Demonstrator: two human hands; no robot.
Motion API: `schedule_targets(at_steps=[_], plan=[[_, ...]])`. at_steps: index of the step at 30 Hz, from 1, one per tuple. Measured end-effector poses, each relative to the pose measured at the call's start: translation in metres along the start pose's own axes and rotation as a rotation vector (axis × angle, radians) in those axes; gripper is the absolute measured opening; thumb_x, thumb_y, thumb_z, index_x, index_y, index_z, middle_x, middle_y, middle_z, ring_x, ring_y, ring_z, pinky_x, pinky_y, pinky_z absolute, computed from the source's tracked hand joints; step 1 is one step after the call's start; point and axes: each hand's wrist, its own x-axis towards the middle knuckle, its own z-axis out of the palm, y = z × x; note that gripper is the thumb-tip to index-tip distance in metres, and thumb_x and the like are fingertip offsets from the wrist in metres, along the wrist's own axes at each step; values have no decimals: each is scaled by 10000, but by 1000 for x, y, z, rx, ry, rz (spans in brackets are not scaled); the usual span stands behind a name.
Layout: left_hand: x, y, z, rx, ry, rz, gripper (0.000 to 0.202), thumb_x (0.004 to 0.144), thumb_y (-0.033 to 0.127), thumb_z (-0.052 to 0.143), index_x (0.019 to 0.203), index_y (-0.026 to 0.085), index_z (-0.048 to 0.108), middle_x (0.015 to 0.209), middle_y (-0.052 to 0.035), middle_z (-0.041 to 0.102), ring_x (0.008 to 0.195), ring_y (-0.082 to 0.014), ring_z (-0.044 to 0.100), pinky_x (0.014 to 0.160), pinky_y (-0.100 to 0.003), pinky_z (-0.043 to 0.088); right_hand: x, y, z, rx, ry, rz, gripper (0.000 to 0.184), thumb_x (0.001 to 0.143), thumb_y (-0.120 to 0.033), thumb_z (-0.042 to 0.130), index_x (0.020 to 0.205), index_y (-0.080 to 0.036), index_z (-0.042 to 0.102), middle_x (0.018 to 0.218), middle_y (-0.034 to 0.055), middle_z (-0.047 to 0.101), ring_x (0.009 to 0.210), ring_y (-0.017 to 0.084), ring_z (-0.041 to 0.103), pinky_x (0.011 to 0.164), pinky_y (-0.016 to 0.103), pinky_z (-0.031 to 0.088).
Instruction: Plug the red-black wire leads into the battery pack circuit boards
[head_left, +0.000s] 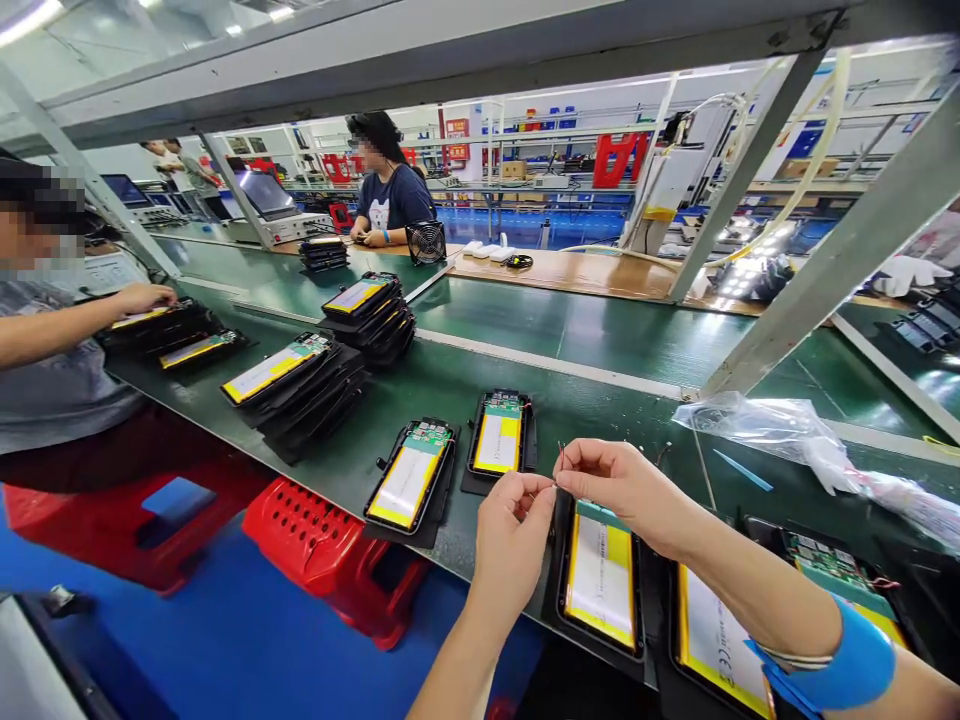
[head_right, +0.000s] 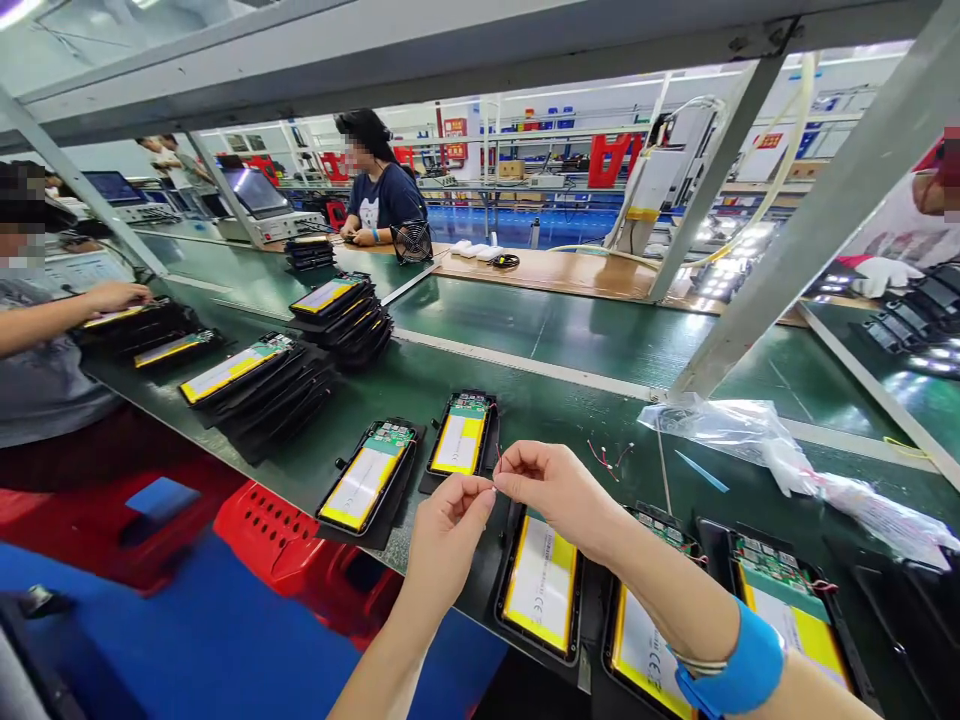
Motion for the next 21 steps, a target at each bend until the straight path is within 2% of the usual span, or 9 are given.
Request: schedule_targets(at_steps=[4, 6, 9, 12, 16, 18, 21], plan=[[-4, -8, -7, -39, 44, 3, 129, 823, 262, 554, 841, 171, 643, 794, -12, 609, 704, -110, 525, 634, -221, 412, -1, -8, 10, -427, 6, -34, 108, 780, -300, 557, 721, -215, 588, 650, -29, 532, 623, 136, 432, 575, 269, 334], [-8, -10, -10, -28, 64, 7, 127, 825, 253, 548, 843, 170, 642, 800, -17, 607, 716, -116, 529, 647, -229, 421, 1, -10, 15, -547, -11, -70, 93, 780, -284, 546, 725, -222, 586, 664, -24, 560, 625, 141, 451, 573, 269, 345], [-12, -13, -17, 36, 88, 24, 129, 833, 243, 537, 814, 170, 641, 794, -17, 590, 710, -118, 523, 636, -231, 417, 7, -9, 23, -589, -67, -92, 104, 782, -281, 535, 715, -219, 583, 653, -18, 564, 609, 142, 451, 552, 267, 341], [-16, -14, -25, 105, 106, 51, 136, 847, 236, 525, 792, 175, 634, 782, -9, 575, 702, -117, 513, 623, -230, 405, 15, -4, 28, -571, -138, -50, 137, 790, -300, 532, 700, -210, 582, 600, -32, 512, 575, 131, 411, 523, 261, 311], [-13, -12, -35, 272, 94, 146, 169, 893, 253, 474, 838, 194, 623, 822, -10, 590, 728, -124, 530, 643, -247, 425, 29, -1, 23, -485, -212, -19, 189, 787, -355, 546, 693, -195, 582, 582, -46, 455, 568, 119, 366, 518, 256, 282], [-7, -14, -38, 394, 111, 243, 164, 906, 242, 454, 928, 207, 613, 919, -27, 607, 839, -146, 556, 740, -282, 465, 42, -1, 14, -462, -169, -48, 215, 786, -383, 546, 705, -189, 590, 615, -36, 496, 591, 123, 392, 541, 257, 301], [5, -26, -40, 582, 192, 412, 212, 896, 185, 460, 1073, 217, 574, 1110, -63, 593, 1073, -190, 532, 943, -381, 459, 72, 0, -1, -572, 3, -100, 234, 791, -395, 520, 718, -188, 602, 632, -20, 554, 594, 131, 429, 561, 263, 323]])
